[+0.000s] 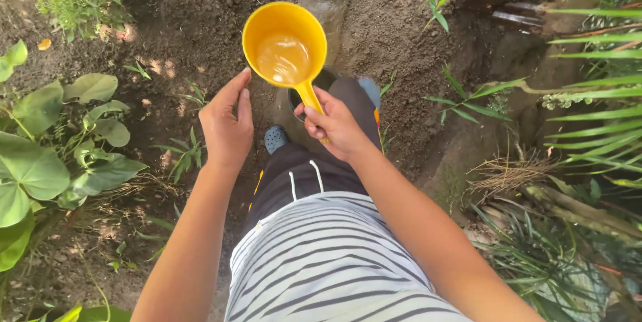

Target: Watering plants in a garden using a bucket and a ladle.

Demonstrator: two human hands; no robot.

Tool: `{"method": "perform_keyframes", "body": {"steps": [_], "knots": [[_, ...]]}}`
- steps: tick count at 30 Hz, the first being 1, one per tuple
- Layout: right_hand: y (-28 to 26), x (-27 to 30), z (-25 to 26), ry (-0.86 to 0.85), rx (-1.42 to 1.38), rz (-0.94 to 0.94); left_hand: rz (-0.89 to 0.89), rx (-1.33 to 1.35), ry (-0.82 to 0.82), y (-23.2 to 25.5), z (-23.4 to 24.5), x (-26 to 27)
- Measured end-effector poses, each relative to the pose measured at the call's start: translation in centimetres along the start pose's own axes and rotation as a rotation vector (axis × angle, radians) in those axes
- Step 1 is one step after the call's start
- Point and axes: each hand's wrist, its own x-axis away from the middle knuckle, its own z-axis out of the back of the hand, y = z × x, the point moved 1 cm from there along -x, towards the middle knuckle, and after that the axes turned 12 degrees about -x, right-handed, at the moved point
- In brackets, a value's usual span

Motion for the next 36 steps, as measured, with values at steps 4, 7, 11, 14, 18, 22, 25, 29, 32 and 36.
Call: {"method": "perform_keyframes", "body": {"steps": [4, 7, 11, 14, 18, 22, 25, 29, 32, 36], "knots": [[-3.5, -1.7, -1.3, -0.016, 0.018, 0.003, -0.007, 0.025, 0.026, 1.6, -1.0, -3.1], [-6.0, -3.9, -0.6, -0.038, 0.028, -0.034, -0.045, -0.009, 0.083, 2.2, -2.4, -6.0], [-11.2, -10.4, 2.0, -0.073, 0.04, -0.032, -0.025, -0.004, 0.146, 3.2, -5.4, -12.5], [-17.6, -17.2, 2.4, -0.109, 0.075, -0.068, -0.006, -0.051, 0.232, 3.8, -8.6, -18.4], [-26.2, -23.2, 3.1, -0.115, 0.075, -0.177, 0.148, -0.02, 0.226, 6.8, -12.0, -27.4], [-34.7, -25.5, 2.4, -0.072, 0.112, -0.252, 0.083, -0.045, 0.351, 9.3, -15.7, -33.5], [-39.1, -26.3, 1.3, -0.134, 0.217, -0.279, 0.175, 0.027, 0.408, 10.8, -15.8, -36.7], [-43.8, -27.2, -0.3, -0.19, 0.308, -0.362, 0.203, 0.053, 0.55, 12.0, -15.5, -39.6], [-45.2, -28.4, -2.3, -0.207, 0.356, -0.403, 0.167, 0.03, 0.648, 11.8, -14.7, -41.1], [-46.1, -31.2, -3.7, -0.266, 0.437, -0.397, 0.182, -0.027, 0.735, 11.8, -12.6, -42.7]]}}
